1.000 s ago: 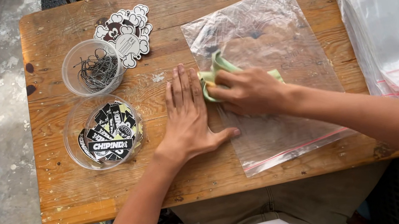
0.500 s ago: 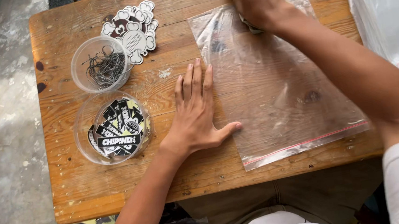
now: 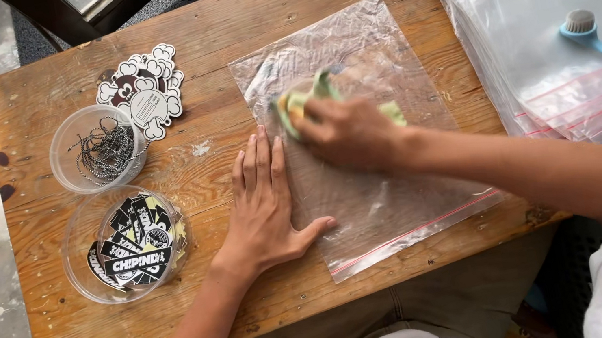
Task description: The person attaches a decorative charm to the zipper of a blue bag. They then wipe a clear plastic bag with a cloth, place the bag inside, add a sticker, and seal the package.
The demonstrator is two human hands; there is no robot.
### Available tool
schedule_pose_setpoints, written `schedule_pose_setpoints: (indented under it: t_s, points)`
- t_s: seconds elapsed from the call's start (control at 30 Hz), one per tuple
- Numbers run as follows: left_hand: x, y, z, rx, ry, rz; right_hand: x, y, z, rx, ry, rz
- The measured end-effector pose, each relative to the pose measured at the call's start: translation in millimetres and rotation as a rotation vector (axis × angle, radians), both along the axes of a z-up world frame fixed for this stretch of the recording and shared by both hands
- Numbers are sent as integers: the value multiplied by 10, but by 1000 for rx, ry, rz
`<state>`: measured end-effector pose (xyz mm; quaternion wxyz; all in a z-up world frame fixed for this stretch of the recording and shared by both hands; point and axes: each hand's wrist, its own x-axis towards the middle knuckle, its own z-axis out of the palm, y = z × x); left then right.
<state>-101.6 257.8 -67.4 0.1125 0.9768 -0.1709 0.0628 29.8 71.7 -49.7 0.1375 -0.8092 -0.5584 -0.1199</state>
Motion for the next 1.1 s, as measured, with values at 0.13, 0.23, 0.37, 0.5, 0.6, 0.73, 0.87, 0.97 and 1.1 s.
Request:
schedule_pose_setpoints:
  t_s: [0.13,0.23,0.37,0.5,0.6,0.73,0.87,0.97,1.1]
  points:
    - [-3,-9,82,-25,-21,-21,679,-211,-70,8,3,-164]
    - [-6,1,71,-32,-13,-36,1104,-445,-90,-88,55,-354]
    - [-1,14,34,-25,-2,-43,1474,-710,-225,-201,-113,-531]
    - [16,44,17,-67,50,-57,1177,-637,16,-106,-225,-554]
    - [27,60,4,-96,67,-47,378,-375,346,-58,-128,-303]
    - [5,22,45,-14,58,-43,-473,-190,39,95,-116,-91]
    - [-5,23,57,-20,54,-38,-496,-339,48,-17,-173,-103]
    - [-4,21,68,-34,61,-32,-80,-750,-210,-54,-255,-314]
    - [-2,15,54,-47,43,-29,486,-1434,-782,-215,-370,-620]
